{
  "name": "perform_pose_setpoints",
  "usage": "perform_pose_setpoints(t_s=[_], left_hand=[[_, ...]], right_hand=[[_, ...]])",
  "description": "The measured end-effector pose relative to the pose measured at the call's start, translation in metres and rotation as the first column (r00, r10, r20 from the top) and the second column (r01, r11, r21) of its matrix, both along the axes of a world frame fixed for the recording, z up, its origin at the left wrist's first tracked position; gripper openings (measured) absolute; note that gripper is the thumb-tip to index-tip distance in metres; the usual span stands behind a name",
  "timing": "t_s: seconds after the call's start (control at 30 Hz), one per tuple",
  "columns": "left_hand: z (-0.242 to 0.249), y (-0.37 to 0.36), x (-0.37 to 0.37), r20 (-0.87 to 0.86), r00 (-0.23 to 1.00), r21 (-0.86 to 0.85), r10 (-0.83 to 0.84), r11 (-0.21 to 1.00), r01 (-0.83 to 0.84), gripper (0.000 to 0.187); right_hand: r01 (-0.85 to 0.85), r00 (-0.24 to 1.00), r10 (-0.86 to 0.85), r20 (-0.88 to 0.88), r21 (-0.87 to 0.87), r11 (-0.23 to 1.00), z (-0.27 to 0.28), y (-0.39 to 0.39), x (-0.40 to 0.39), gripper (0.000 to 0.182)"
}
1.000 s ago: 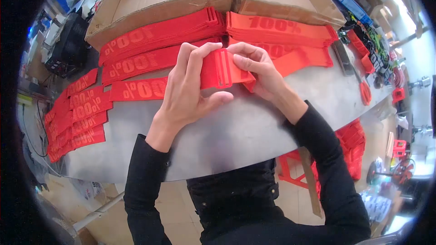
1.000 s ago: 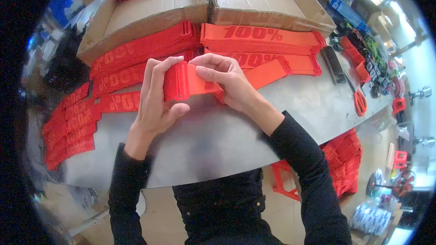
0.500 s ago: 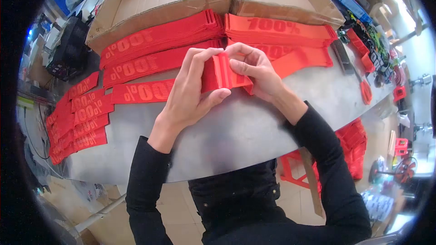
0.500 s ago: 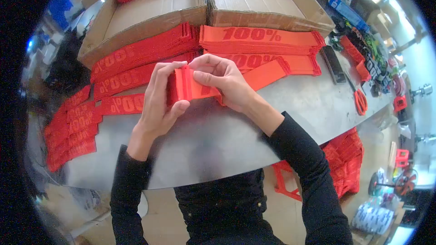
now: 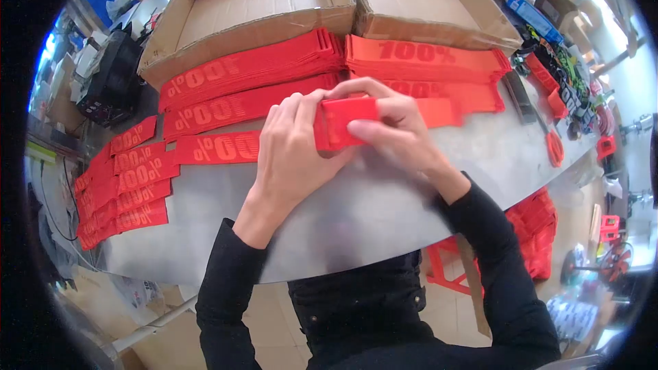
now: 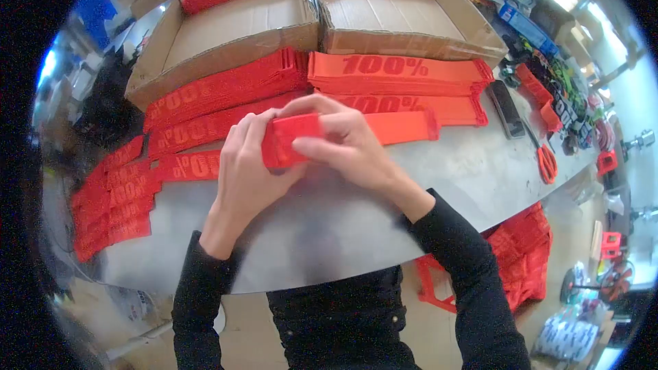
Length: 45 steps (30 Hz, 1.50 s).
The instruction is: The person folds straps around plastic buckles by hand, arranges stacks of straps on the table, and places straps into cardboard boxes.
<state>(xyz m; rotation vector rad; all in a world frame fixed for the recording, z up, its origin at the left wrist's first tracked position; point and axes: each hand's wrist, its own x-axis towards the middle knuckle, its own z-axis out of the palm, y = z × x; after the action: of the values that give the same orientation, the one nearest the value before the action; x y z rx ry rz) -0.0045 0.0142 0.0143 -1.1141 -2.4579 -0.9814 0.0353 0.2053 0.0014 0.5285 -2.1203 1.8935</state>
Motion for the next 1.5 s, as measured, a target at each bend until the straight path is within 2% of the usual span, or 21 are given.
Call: perform_pose_setpoints(t_s=[0.03,0.07,0.1,0.13,0.17,0.27,0.3,0.4,0.53,0.7,0.83,0.93,1.07,1.33,1.43,1.5], left_hand=[[-0.003,-0.002,-0.001,-0.005,0.999,0.001,0.044,0.999,-0.044,0.056],[-0.005,-0.003,-0.002,-0.010,0.996,0.002,0.087,0.996,-0.087,0.051],[-0.006,-0.004,-0.003,-0.010,0.996,0.002,0.090,0.996,-0.090,0.051],[-0.006,-0.006,-0.006,-0.008,0.993,0.026,0.122,0.992,-0.122,0.046],[-0.007,-0.008,-0.008,-0.005,0.988,0.049,0.153,0.987,-0.152,0.042],[-0.001,-0.012,-0.007,-0.027,0.980,0.054,0.196,0.980,-0.194,0.038],[0.003,-0.013,-0.007,-0.052,0.978,0.038,0.203,0.979,-0.202,0.038],[0.004,-0.014,-0.010,-0.113,0.968,0.035,0.223,0.975,-0.220,0.037],[0.004,-0.015,-0.011,-0.179,0.951,0.051,0.254,0.967,-0.249,0.036],[0.002,-0.015,-0.012,-0.186,0.948,0.055,0.257,0.967,-0.251,0.035],[0.000,-0.017,-0.012,-0.185,0.948,0.063,0.260,0.966,-0.253,0.035],[0.000,-0.015,-0.014,-0.184,0.946,0.075,0.268,0.963,-0.258,0.035],[-0.001,-0.014,-0.011,-0.177,0.947,0.078,0.267,0.963,-0.257,0.035],[-0.006,-0.014,-0.014,-0.147,0.951,0.096,0.274,0.960,-0.262,0.037],[-0.006,-0.015,-0.013,-0.110,0.955,0.075,0.274,0.961,-0.267,0.038],[0.000,-0.012,-0.010,-0.161,0.955,0.206,0.249,0.955,-0.214,0.035]], right_hand=[[-0.009,0.996,0.025,0.080,-0.192,0.981,0.002,0.002,0.001,0.020],[-0.011,0.996,0.027,0.082,-0.193,0.981,0.003,0.006,0.003,0.020],[0.016,0.979,0.080,0.187,-0.461,0.887,0.006,0.013,0.004,0.029],[0.072,0.949,0.162,0.269,-0.687,0.723,0.007,0.018,0.003,0.040],[0.066,0.950,0.167,0.266,-0.688,0.723,0.007,0.023,0.002,0.040],[0.126,0.952,0.196,0.235,-0.884,0.451,-0.001,0.037,0.002,0.043],[0.125,0.952,0.195,0.234,-0.884,0.451,-0.003,0.041,0.001,0.043],[0.028,0.956,0.265,0.124,-0.940,0.339,-0.008,0.054,-0.002,0.043],[0.083,0.971,0.189,0.149,-0.944,0.319,-0.008,0.062,-0.002,0.040],[0.107,0.968,0.182,0.175,-0.936,0.335,-0.004,0.062,0.000,0.040],[0.192,0.964,0.122,0.236,-0.936,0.295,-0.006,0.061,0.001,0.037],[-0.004,0.960,0.264,0.089,-0.944,0.331,-0.016,0.071,-0.002,0.034],[0.061,0.974,0.189,0.127,-0.945,0.321,-0.016,0.069,-0.002,0.033],[-0.030,0.969,0.242,0.047,-0.952,0.304,-0.015,0.068,-0.002,0.037],[0.024,0.975,0.202,0.089,-0.952,0.304,-0.011,0.063,-0.001,0.037],[0.048,0.977,0.183,0.109,-0.950,0.307,0.002,0.054,-0.001,0.038]])
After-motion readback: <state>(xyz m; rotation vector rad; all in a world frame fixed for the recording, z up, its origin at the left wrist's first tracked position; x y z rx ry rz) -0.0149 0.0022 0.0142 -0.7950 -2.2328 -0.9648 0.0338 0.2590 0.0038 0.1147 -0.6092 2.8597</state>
